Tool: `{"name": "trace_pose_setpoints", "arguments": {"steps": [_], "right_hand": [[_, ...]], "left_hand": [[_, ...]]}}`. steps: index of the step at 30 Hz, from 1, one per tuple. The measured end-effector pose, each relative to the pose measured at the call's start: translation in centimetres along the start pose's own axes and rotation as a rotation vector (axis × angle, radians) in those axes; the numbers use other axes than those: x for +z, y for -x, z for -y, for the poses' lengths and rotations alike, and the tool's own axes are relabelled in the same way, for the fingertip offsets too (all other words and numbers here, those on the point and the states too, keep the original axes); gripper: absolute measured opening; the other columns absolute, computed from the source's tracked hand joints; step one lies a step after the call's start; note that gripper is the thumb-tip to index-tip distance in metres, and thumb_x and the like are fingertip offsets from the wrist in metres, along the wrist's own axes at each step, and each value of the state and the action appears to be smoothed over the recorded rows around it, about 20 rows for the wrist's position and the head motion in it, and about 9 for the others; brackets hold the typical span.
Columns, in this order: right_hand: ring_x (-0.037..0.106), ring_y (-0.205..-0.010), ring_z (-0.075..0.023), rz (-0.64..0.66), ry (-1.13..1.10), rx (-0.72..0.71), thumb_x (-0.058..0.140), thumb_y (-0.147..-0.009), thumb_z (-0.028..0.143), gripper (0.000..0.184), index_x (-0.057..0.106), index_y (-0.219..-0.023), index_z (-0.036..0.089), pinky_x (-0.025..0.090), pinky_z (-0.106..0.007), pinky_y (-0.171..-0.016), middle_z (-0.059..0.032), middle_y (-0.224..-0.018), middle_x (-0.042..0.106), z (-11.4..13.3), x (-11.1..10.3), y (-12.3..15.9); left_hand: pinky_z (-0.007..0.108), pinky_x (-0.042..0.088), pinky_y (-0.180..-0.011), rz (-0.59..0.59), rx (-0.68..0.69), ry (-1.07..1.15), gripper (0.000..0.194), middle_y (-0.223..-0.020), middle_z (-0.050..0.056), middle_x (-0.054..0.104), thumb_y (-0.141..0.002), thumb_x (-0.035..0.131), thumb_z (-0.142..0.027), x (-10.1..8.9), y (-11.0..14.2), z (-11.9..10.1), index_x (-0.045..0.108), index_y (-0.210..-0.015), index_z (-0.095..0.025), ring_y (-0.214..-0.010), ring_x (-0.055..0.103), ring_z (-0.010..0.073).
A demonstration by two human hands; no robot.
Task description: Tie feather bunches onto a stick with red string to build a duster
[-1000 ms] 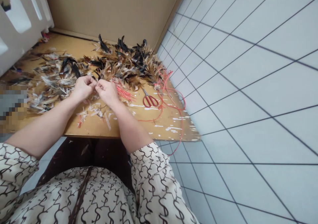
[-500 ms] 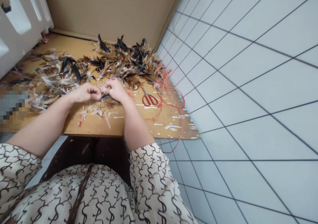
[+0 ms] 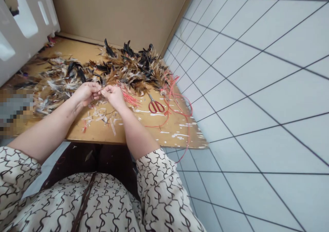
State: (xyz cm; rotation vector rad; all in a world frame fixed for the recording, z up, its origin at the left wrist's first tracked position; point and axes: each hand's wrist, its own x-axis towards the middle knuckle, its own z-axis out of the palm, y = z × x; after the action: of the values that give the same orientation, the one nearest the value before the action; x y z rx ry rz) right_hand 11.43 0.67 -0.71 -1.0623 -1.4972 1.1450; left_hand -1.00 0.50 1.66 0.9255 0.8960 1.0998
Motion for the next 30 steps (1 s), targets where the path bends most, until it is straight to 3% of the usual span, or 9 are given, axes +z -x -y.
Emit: {"name": "trace_pose_setpoints", "arguments": {"steps": [6, 13, 22, 30], "right_hand": [[0.040, -0.051, -0.0072, -0.070, 0.122, -0.101, 0.057, -0.068, 0.021, 0.014, 0.048, -0.058, 0.018, 0.032, -0.020, -0.052, 0.0050, -0.053, 0.049, 0.3, 0.8, 0.5], [0.046, -0.063, -0.0103, -0.179, 0.283, -0.257, 0.057, -0.070, 0.023, 0.013, 0.051, -0.059, 0.018, 0.039, -0.025, -0.063, 0.0025, -0.062, 0.052, 1.8, 0.8, 1.4], [0.052, -0.067, -0.0117, -0.167, 0.041, -0.215, 0.060, -0.072, 0.037, 0.022, 0.053, -0.061, 0.019, 0.043, -0.026, -0.064, 0.0008, -0.063, 0.056, 1.8, 0.3, 1.4], [0.054, -0.075, -0.0127, -0.158, 0.056, -0.310, 0.064, -0.070, 0.031, 0.020, 0.055, -0.056, 0.019, 0.045, -0.031, -0.077, 0.0001, -0.069, 0.055, 2.1, 0.1, 1.6]], "left_hand": [[0.015, 0.025, -0.033, -0.065, -0.008, 0.010, 0.017, -0.034, -0.003, 0.041, -0.053, 0.053, 0.001, 0.1, -0.3, 0.4, 0.049, -0.045, -0.013, -0.031, 0.030, 0.0033], [0.015, 0.037, -0.041, -0.027, -0.134, 0.139, 0.013, -0.046, -0.002, 0.050, -0.060, 0.054, -0.001, -0.3, 0.0, -0.1, 0.053, -0.054, -0.013, -0.043, 0.047, 0.0060], [0.017, 0.039, -0.045, 0.132, -0.159, 0.217, 0.013, -0.051, 0.000, 0.051, -0.064, 0.056, 0.000, -0.4, 0.3, -0.3, 0.056, -0.057, -0.011, -0.045, 0.045, 0.0050], [0.017, 0.035, -0.043, 0.157, -0.174, 0.254, 0.020, -0.049, 0.000, 0.049, -0.068, 0.051, 0.001, -0.2, 0.4, -0.4, 0.052, -0.053, -0.011, -0.041, 0.041, 0.0039]]}}
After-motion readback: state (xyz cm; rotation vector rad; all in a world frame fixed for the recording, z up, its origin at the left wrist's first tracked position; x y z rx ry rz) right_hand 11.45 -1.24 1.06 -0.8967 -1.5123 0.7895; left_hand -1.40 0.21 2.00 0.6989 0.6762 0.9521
